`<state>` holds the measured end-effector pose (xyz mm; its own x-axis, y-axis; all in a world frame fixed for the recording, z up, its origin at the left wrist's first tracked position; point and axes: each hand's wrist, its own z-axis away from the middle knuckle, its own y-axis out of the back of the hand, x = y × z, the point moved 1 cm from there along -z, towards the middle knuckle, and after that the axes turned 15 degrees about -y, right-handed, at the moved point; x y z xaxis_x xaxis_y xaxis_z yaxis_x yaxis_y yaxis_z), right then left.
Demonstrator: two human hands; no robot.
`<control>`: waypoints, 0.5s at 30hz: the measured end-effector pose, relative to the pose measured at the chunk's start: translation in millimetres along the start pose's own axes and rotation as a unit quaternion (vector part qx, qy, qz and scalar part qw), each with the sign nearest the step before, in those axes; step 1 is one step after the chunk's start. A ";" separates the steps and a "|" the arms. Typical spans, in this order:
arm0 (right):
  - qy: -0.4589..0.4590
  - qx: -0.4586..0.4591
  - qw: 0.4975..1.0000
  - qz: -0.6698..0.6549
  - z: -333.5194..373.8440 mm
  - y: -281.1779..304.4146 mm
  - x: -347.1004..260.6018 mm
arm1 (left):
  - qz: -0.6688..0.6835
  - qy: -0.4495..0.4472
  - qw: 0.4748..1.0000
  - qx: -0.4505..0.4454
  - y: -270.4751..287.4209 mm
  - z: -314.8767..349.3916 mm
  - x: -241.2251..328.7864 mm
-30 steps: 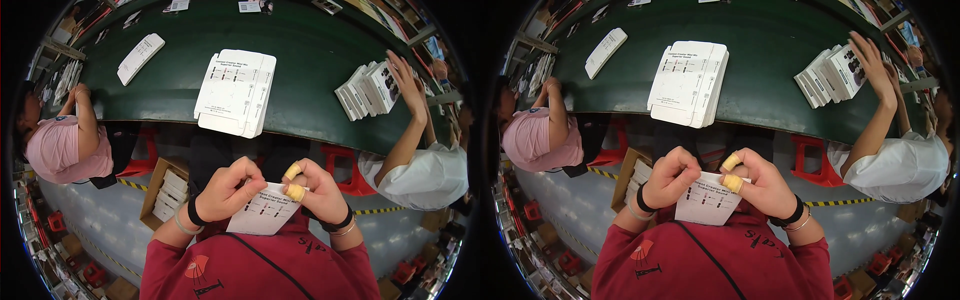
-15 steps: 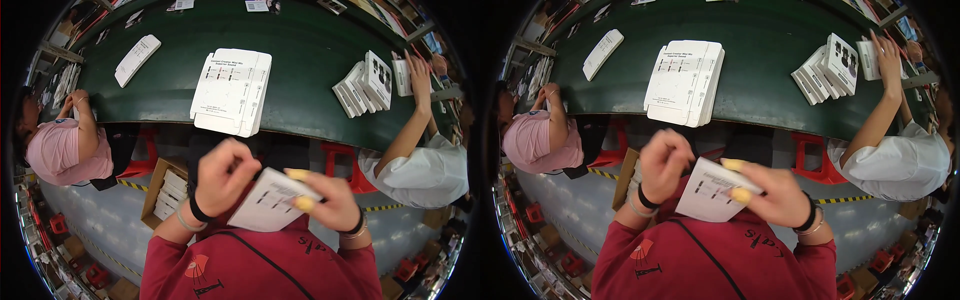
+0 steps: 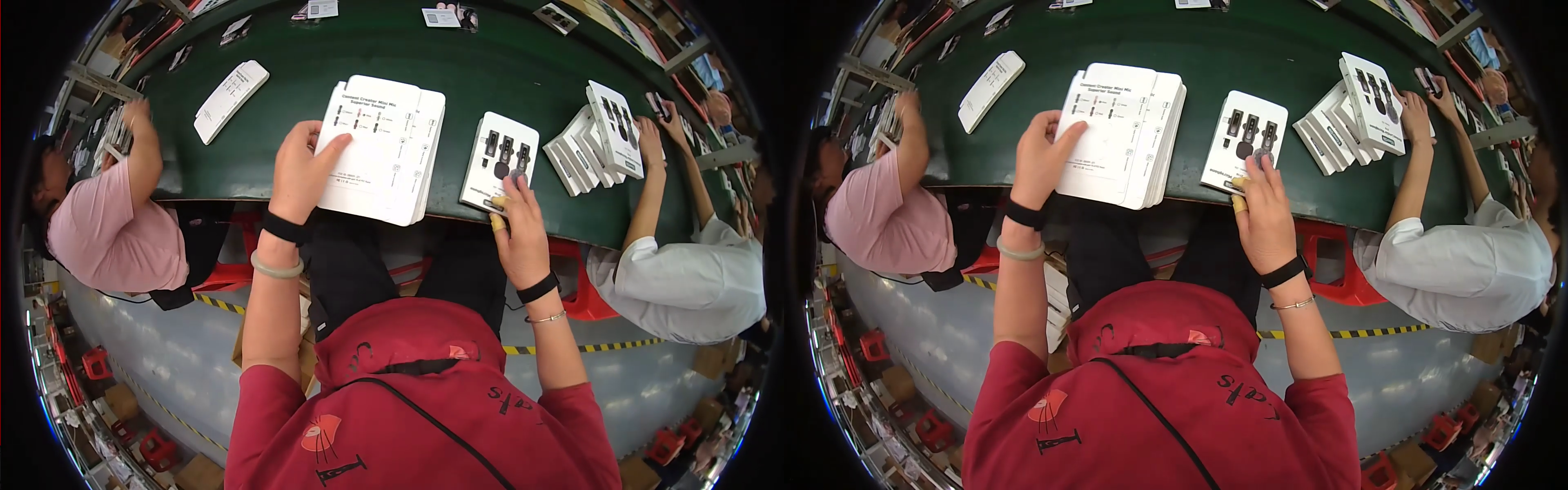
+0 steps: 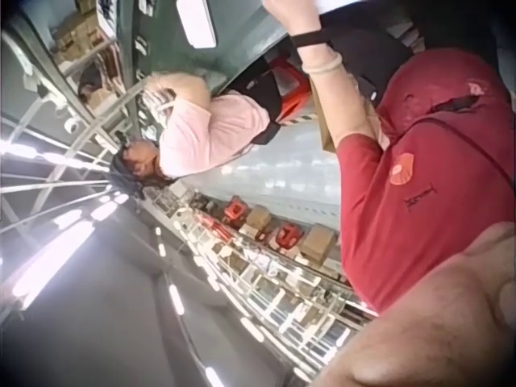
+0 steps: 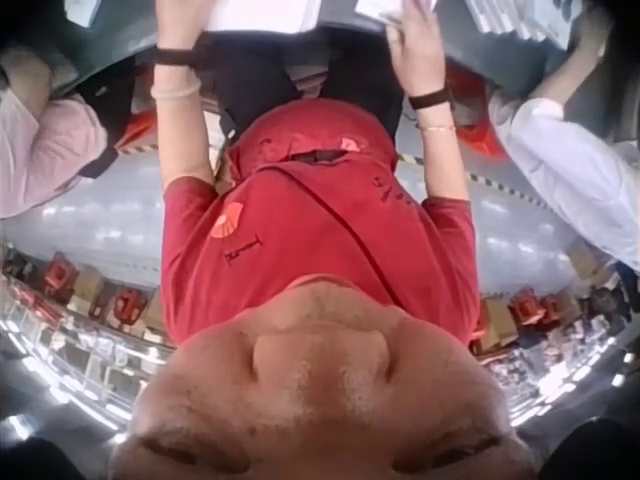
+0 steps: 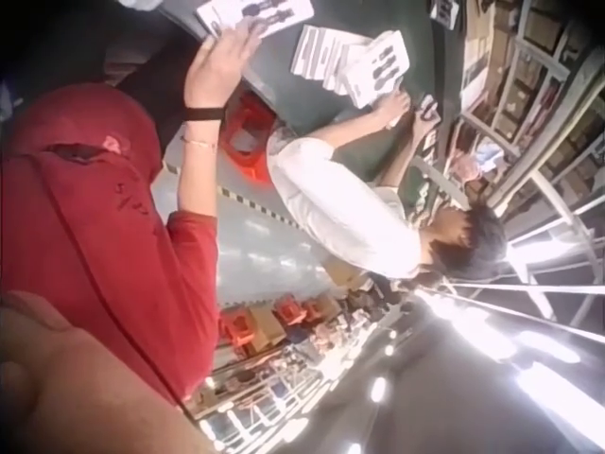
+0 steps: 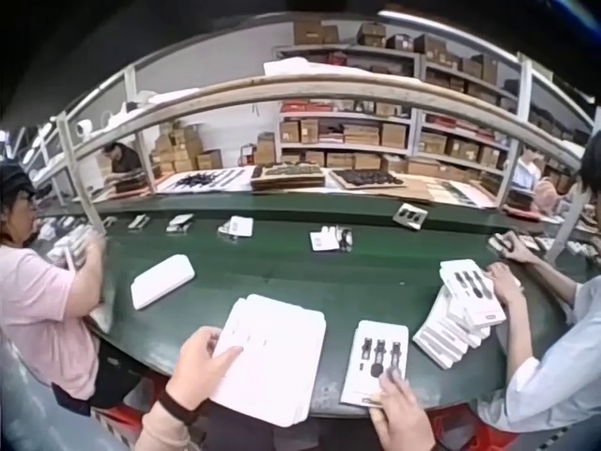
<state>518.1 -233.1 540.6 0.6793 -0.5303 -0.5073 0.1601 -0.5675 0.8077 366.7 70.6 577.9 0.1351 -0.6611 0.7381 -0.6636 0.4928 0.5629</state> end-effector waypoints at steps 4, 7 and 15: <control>0.015 0.003 0.998 -0.069 -8.5 18.2 -19.1 | 0.217 0.018 0.974 0.064 5.5 11.2 44.0; 0.033 0.036 0.989 -0.137 -17.4 46.7 -52.7 | 0.269 -0.014 0.962 0.033 7.3 38.4 84.1; -0.064 -0.132 0.960 -0.239 -23.5 72.9 -92.8 | 0.362 -0.075 0.919 -0.141 -12.3 105.2 82.1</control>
<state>483.6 -210.4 653.6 0.3917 -0.3320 -0.8581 0.6192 -0.5947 0.5127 308.5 -49.3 592.5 -0.3834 -0.1633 0.9090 -0.3204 0.9466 0.0349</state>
